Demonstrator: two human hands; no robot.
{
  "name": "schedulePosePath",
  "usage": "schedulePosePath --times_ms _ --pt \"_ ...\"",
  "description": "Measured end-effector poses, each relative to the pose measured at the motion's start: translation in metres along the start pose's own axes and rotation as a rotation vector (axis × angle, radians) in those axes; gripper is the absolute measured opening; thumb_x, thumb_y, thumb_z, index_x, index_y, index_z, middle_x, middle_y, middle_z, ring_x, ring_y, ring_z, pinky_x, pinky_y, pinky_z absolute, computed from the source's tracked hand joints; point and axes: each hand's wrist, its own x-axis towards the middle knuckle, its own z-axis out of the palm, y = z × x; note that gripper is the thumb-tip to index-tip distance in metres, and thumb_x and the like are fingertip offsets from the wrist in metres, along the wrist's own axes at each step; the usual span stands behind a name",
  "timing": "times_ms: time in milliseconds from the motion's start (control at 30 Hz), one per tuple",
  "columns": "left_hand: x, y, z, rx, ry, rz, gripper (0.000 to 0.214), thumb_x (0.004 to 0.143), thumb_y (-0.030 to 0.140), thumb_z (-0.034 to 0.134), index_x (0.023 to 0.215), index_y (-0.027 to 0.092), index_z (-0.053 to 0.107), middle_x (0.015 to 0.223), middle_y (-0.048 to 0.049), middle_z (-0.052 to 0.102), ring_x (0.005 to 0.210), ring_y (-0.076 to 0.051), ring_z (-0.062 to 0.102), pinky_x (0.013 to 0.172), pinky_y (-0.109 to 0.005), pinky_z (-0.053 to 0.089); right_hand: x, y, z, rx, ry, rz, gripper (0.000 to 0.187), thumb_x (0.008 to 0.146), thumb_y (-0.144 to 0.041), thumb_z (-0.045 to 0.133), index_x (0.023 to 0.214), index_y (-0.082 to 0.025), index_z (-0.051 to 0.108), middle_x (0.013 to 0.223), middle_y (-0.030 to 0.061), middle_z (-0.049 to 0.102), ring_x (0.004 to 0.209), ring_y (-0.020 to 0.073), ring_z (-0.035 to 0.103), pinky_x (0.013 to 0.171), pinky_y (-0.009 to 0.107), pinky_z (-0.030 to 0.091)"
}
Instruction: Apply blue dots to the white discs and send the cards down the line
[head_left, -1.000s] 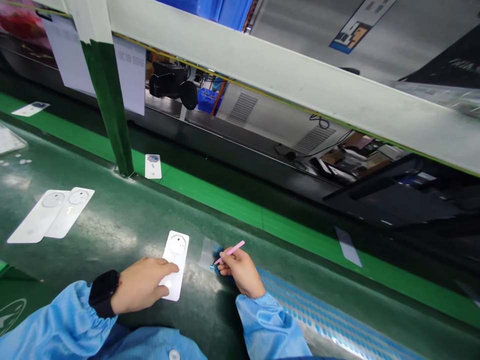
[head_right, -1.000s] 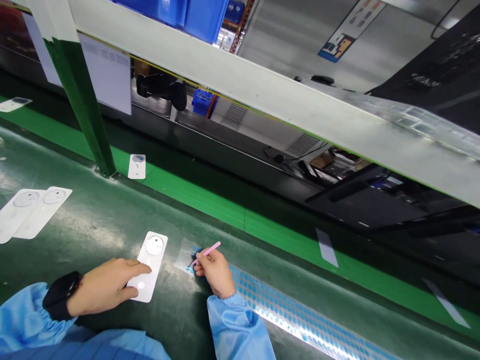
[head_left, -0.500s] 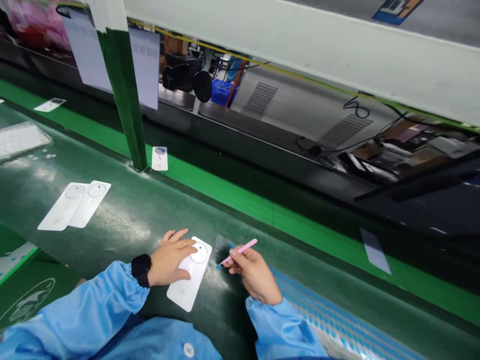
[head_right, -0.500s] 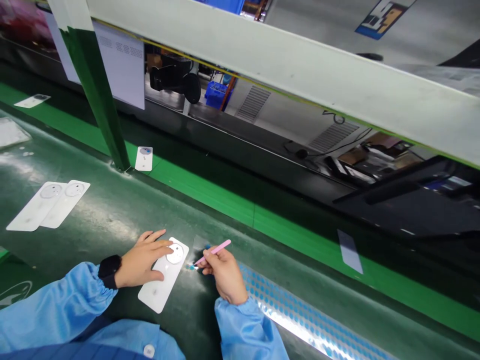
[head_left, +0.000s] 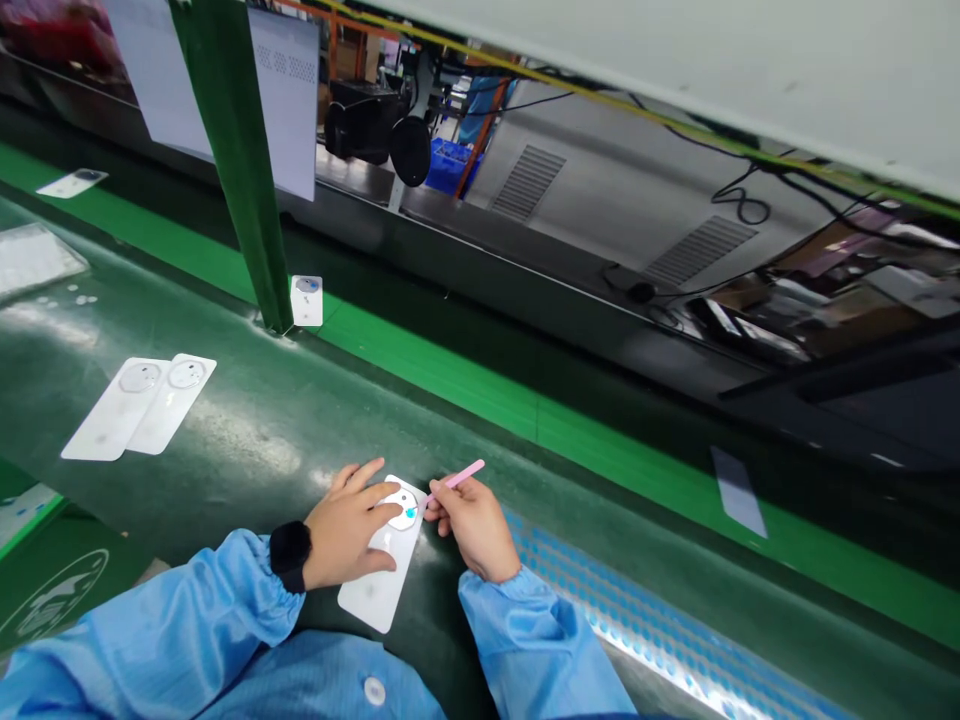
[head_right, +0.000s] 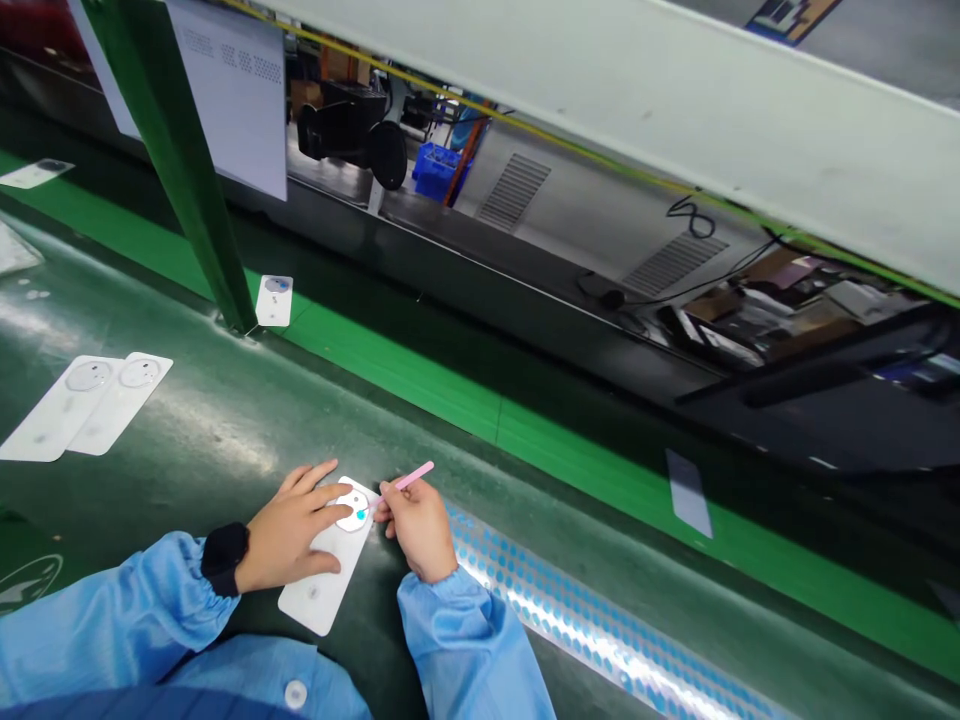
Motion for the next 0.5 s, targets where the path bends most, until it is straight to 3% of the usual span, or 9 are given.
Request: schedulePosePath --times_ms 500 --pt "-0.0008 0.0029 -0.0029 0.020 -0.018 -0.005 0.052 0.070 0.049 0.074 0.115 0.026 0.060 0.131 -0.0042 0.053 0.136 -0.033 0.026 0.110 -0.052 0.019 0.0028 0.0049 -0.0005 -0.012 -0.005 0.004 0.031 0.057 -0.043 0.072 0.061 -0.016 0.058 0.048 0.0012 0.059 0.043 0.0124 0.057 0.031 0.018 0.038"
